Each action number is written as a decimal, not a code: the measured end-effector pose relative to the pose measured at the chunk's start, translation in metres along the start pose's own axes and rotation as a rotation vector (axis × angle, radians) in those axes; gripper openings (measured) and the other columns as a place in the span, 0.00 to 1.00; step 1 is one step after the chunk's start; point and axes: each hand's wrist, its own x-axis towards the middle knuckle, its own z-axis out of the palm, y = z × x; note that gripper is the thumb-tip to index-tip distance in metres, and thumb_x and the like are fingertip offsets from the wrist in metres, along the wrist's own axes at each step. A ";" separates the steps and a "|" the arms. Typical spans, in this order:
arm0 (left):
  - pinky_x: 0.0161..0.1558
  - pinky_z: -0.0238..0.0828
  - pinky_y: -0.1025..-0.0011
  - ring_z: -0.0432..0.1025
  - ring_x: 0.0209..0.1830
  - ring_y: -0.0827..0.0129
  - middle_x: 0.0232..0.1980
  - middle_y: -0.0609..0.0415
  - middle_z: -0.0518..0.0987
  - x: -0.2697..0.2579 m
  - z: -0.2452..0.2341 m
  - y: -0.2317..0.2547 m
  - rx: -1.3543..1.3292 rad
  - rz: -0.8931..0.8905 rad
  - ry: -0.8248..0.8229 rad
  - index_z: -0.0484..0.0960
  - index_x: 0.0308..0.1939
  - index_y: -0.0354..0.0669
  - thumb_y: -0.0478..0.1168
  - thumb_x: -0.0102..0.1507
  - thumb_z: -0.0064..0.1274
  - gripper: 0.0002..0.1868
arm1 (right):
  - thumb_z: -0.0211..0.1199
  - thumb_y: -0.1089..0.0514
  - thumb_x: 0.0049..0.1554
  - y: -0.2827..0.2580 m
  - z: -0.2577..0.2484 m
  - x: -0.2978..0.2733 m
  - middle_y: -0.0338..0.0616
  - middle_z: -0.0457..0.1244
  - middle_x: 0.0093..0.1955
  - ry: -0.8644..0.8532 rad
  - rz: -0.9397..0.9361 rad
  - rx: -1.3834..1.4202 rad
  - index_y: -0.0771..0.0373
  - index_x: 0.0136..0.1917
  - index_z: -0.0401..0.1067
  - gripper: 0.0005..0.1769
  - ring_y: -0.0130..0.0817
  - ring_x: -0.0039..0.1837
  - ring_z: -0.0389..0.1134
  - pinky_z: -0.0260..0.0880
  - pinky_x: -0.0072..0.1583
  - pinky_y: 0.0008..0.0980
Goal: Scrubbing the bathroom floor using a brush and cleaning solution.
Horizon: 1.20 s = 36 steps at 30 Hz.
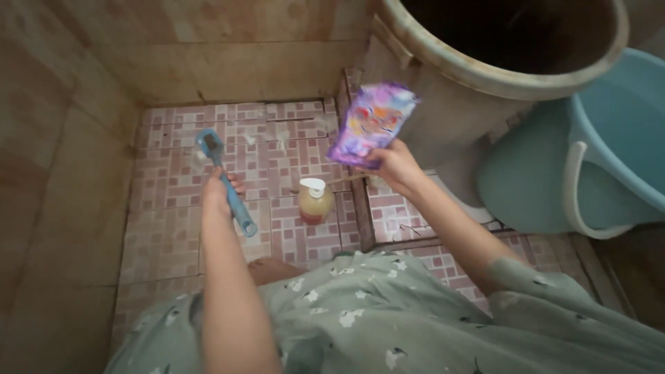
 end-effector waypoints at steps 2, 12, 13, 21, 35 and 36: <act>0.21 0.57 0.71 0.59 0.20 0.72 0.25 0.59 0.66 0.009 -0.006 0.000 0.053 -0.033 -0.023 0.63 0.37 0.49 0.53 0.73 0.40 0.16 | 0.55 0.73 0.51 0.012 -0.041 -0.009 0.49 0.66 0.54 0.051 -0.027 0.061 0.69 0.57 0.66 0.19 0.42 0.54 0.72 0.75 0.58 0.49; 0.22 0.59 0.71 0.57 0.20 0.71 0.24 0.59 0.63 0.000 -0.012 -0.002 0.071 -0.050 -0.030 0.61 0.34 0.46 0.55 0.75 0.36 0.21 | 0.57 0.67 0.58 0.070 -0.188 -0.089 0.44 0.69 0.49 0.535 -0.348 -0.348 0.71 0.54 0.74 0.12 0.31 0.50 0.68 0.69 0.55 0.31; 0.22 0.59 0.71 0.57 0.20 0.71 0.24 0.59 0.63 0.001 -0.012 -0.003 0.071 -0.050 -0.031 0.61 0.34 0.46 0.55 0.75 0.36 0.21 | 0.57 0.67 0.58 0.080 -0.201 -0.089 0.44 0.69 0.49 0.536 -0.349 -0.349 0.71 0.54 0.74 0.12 0.31 0.50 0.68 0.69 0.55 0.31; 0.22 0.57 0.73 0.58 0.20 0.74 0.25 0.60 0.64 -0.013 -0.005 -0.001 0.060 -0.037 -0.010 0.61 0.35 0.47 0.55 0.75 0.37 0.20 | 0.66 0.69 0.56 0.115 -0.287 -0.067 0.48 0.70 0.51 0.805 -0.272 -0.523 0.73 0.57 0.74 0.15 0.32 0.50 0.70 0.69 0.52 0.32; 0.22 0.58 0.72 0.59 0.20 0.73 0.26 0.58 0.67 -0.008 -0.007 -0.009 0.052 0.042 0.037 0.64 0.36 0.48 0.52 0.73 0.41 0.16 | 0.68 0.68 0.53 0.132 -0.308 0.000 0.49 0.71 0.53 0.531 -0.264 -0.692 0.74 0.57 0.75 0.17 0.33 0.52 0.71 0.72 0.53 0.35; 0.23 0.60 0.71 0.61 0.21 0.73 0.27 0.58 0.69 -0.008 -0.007 -0.011 0.067 0.081 0.035 0.65 0.37 0.48 0.49 0.72 0.42 0.13 | 0.69 0.67 0.54 0.132 -0.304 0.002 0.49 0.71 0.53 0.538 -0.263 -0.758 0.74 0.56 0.75 0.16 0.33 0.52 0.71 0.72 0.52 0.36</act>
